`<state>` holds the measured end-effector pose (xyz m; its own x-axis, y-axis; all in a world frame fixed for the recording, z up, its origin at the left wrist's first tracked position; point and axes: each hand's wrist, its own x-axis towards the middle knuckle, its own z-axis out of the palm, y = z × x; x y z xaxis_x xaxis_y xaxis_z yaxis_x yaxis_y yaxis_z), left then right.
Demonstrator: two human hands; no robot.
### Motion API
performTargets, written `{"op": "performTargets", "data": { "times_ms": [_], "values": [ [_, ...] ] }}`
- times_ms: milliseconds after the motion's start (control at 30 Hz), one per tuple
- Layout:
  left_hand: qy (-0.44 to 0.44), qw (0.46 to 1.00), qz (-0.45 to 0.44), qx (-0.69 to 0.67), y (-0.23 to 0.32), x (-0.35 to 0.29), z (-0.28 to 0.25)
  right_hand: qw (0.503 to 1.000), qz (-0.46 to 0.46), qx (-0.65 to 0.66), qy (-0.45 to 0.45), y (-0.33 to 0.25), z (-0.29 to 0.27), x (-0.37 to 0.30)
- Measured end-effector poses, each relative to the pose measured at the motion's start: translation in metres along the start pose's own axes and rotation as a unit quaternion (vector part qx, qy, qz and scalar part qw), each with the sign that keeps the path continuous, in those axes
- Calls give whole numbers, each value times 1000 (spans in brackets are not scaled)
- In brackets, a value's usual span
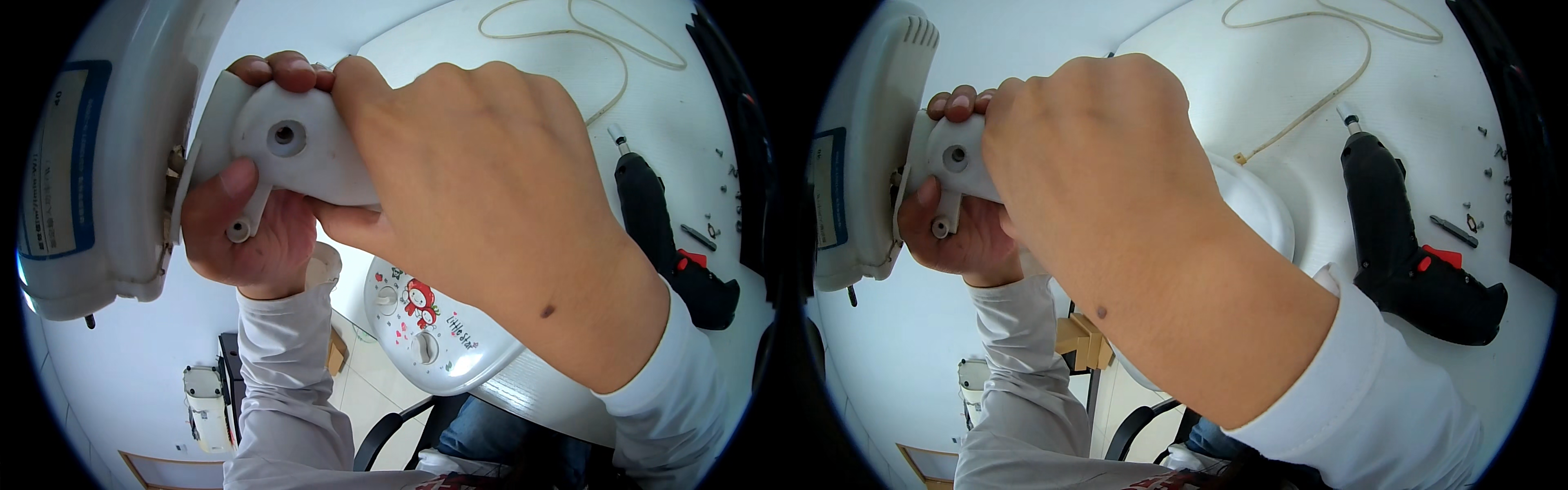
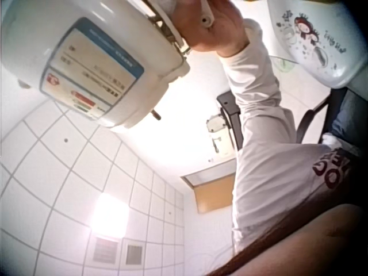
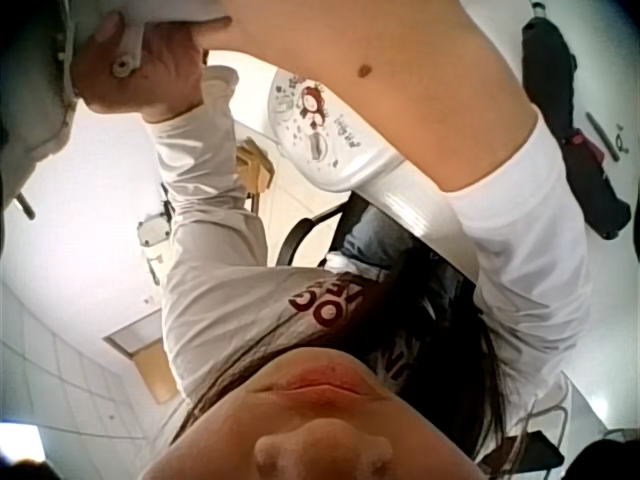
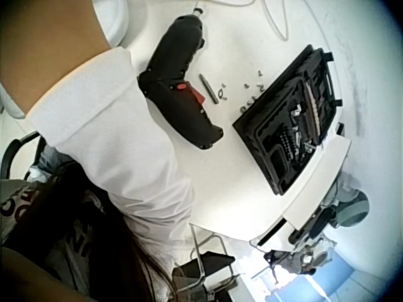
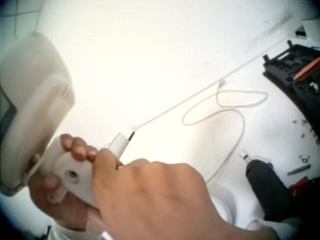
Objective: The person assembles a white electric fan by attaching the motor housing to the stand using a cordless electric screwdriver. They insert screws, tighten them, and adjust the neck joint to secure the components.
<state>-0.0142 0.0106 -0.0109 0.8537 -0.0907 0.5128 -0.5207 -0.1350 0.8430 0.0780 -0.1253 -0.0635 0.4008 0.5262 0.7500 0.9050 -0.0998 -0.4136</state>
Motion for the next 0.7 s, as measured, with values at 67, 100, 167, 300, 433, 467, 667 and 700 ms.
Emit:
{"op": "performTargets", "data": {
  "times_ms": [67,100,167,300,433,467,667,700],
  "values": [
    [6,1000,6,-6,-2,0,0,1000,-1,-8,-8,1,0,0],
    [13,1000,12,-9,-3,-1,0,1000,-1,-10,-11,1,0,0],
    [23,999,19,-14,-4,-1,0,1000,2,-13,-19,0,-1,1],
    [18,1000,7,14,-1,-2,2,1000,-2,-1,6,1,2,-1],
    [-14,999,-1,44,2,-1,-1,1000,-19,6,22,3,3,-2],
    [-16,999,-2,41,2,-1,-2,1000,-13,11,17,3,3,-2],
    [-4,999,0,44,0,-1,0,1000,11,4,-4,1,2,-1],
    [-4,999,1,47,0,-2,0,1000,8,3,-4,2,2,-2]
  ]
}}
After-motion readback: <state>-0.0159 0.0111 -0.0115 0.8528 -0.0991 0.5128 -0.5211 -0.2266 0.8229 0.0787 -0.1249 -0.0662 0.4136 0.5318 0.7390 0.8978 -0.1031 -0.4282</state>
